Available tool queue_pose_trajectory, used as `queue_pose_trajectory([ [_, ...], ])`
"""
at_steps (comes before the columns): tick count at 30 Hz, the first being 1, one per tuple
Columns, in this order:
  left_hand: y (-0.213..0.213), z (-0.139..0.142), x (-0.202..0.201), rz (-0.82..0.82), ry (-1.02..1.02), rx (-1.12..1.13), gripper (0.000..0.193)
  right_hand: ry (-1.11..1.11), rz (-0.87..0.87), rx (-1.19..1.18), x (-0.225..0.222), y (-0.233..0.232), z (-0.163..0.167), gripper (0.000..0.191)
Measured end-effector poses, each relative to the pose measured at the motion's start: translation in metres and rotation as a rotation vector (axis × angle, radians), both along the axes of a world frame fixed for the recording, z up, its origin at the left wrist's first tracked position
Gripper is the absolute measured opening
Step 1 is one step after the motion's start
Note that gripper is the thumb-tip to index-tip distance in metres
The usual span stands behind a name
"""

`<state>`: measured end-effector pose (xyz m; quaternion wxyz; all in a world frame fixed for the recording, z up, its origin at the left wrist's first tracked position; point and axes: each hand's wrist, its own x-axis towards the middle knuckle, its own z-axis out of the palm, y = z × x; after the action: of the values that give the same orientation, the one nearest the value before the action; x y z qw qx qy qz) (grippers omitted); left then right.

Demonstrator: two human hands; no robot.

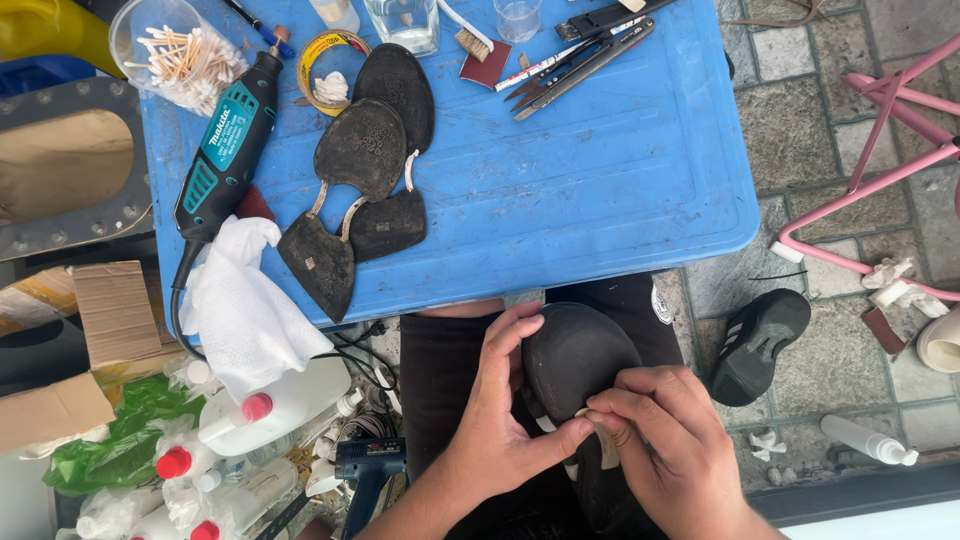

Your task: The person uses a heat gun to warm the heel area of a black sneaker, then presses a beige heel insert into place and smooths it by hand. The person handles the shoe and insert repeatedly to ensure adhesion, then sets the shoe aside.

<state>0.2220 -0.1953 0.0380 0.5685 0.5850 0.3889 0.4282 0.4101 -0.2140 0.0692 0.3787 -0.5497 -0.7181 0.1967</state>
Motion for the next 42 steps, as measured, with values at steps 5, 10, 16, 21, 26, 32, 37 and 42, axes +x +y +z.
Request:
queue_pose_trajectory([
  [5, -0.003, -0.008, 0.002, 0.030, 0.006, 0.015, 0.087, 0.080, 0.080, -0.059, 0.011, 0.000, 0.001, 0.026],
  [10, -0.003, -0.014, 0.001, 0.042, 0.021, 0.026, 0.088, 0.253, 0.005, -0.162, 0.015, -0.005, -0.008, 0.036],
  [16, -0.003, -0.015, 0.003, 0.056, 0.015, 0.066, 0.086, 0.491, -0.049, -0.171, 0.013, -0.015, -0.023, 0.047],
  [21, -0.005, -0.012, 0.004, 0.070, 0.093, 0.125, 0.080, 0.544, -0.109, -0.247, 0.013, -0.017, -0.027, 0.054],
  [26, -0.002, -0.012, 0.007, 0.092, 0.025, 0.038, 0.072, 0.610, -0.087, -0.261, 0.012, -0.011, -0.033, 0.055],
  [32, 0.002, -0.015, 0.003, 0.139, 0.103, 0.107, 0.076, 0.646, -0.027, -0.226, 0.007, -0.007, -0.044, 0.053],
  [37, 0.003, -0.017, -0.001, 0.130, 0.133, 0.107, 0.070, 0.558, 0.029, -0.088, 0.000, -0.008, -0.050, 0.048],
  [42, 0.003, -0.022, 0.002, 0.146, 0.135, 0.132, 0.053, 0.500, 0.002, -0.059, -0.008, -0.006, -0.052, 0.039],
])
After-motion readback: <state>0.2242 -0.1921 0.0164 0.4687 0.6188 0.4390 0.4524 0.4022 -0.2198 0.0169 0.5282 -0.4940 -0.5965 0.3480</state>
